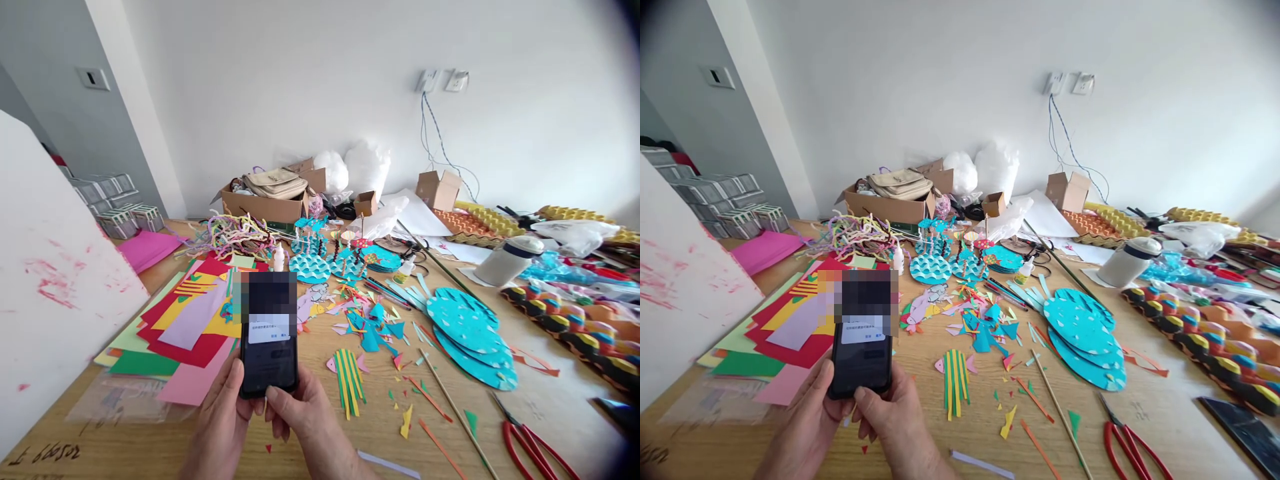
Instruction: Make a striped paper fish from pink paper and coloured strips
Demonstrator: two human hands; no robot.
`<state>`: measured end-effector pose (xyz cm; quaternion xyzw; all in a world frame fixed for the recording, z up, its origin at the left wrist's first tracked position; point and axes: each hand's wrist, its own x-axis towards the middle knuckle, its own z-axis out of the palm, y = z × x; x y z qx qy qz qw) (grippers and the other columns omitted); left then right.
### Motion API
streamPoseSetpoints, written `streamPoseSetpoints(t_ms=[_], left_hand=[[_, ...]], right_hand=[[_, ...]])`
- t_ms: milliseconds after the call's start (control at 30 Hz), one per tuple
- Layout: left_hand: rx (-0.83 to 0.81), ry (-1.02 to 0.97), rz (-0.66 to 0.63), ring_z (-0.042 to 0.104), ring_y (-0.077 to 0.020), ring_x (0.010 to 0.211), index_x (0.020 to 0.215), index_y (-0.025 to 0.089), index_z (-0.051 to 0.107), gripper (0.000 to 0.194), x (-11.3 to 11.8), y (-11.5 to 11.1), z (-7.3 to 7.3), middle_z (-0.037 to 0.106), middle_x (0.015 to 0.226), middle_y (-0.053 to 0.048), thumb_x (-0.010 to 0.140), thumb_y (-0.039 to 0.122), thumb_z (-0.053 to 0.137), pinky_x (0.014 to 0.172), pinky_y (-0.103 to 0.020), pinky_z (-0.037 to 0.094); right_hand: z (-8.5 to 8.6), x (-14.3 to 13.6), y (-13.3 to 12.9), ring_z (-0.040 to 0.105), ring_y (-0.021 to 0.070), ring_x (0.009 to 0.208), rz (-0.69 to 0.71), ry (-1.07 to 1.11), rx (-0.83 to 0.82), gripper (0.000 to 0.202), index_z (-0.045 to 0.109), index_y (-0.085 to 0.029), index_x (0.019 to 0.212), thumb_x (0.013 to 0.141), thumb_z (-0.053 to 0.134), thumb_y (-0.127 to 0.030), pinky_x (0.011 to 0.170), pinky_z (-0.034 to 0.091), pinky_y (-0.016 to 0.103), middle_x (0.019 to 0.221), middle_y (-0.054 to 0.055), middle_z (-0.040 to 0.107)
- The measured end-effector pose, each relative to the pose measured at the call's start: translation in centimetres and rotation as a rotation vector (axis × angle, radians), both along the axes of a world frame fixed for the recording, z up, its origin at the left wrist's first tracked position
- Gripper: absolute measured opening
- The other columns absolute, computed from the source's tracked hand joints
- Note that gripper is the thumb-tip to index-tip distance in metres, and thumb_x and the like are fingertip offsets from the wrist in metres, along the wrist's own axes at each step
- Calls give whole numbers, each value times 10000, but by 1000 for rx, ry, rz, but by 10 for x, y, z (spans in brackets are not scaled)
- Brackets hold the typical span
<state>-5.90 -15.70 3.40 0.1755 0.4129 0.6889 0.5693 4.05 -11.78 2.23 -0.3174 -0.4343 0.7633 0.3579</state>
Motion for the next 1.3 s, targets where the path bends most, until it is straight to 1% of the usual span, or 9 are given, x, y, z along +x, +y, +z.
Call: streamPoseSetpoints(t_ms=[133,233,300,467,667,800,967,1100,1300], left_hand=[[-39,-8,12,508,-159,420,996,171,544,432,1,-1,4,558,526,22,691,454,660,391,-268,402],[-69,-25,48,519,-147,443,999,173,547,472,1,-1,5,596,591,6,648,448,702,395,-243,389],[-71,-29,53,528,-143,466,996,175,555,464,1,-1,4,611,630,-5,649,444,705,401,-231,383],[-31,-17,22,488,-119,464,953,178,595,385,-1,-1,3,570,571,22,680,434,686,417,-221,380],[7,36,80,457,-95,489,813,181,628,284,-3,-1,8,556,586,31,675,419,696,443,-202,373],[-19,65,100,453,-99,494,807,180,628,324,-3,-1,8,561,590,28,655,457,696,449,-206,377],[-21,68,99,450,-101,516,835,181,629,333,-1,1,8,588,666,19,652,450,700,459,-213,394],[-2,88,69,454,-103,544,850,185,627,315,-1,2,7,599,706,12,688,453,669,482,-212,398],[-48,84,122,437,-107,508,810,179,637,363,-2,0,11,585,621,16,609,470,721,457,-217,382]], right_hand=[[0,0,-1,404,29,298,-4,-6,1,498,490,-148,755,557,706,-551,286,269,127,468,-50,537],[0,0,-1,399,29,299,-4,-6,3,506,487,-149,761,553,705,-556,280,251,125,470,-50,533],[-1,1,-1,397,31,302,-3,0,8,519,481,-151,769,546,706,-563,279,245,128,479,-48,536],[0,3,-1,401,37,312,35,-6,26,525,465,-160,796,559,700,-565,286,237,137,497,-51,534],[5,20,-1,416,31,352,128,-59,53,483,463,-163,843,631,662,-548,347,281,147,550,-49,550],[-1,32,-2,402,34,347,91,-122,63,457,423,-181,804,669,613,-574,355,273,156,540,-56,540],[-6,36,-3,420,46,371,142,-152,112,436,446,-168,864,722,569,-562,378,288,170,579,-40,551],[-5,35,-3,420,52,373,159,-167,132,450,453,-168,876,720,559,-577,382,286,177,584,-39,543],[2,37,0,416,52,388,140,-178,140,445,425,-189,842,714,552,-596,399,287,178,593,-44,534]])
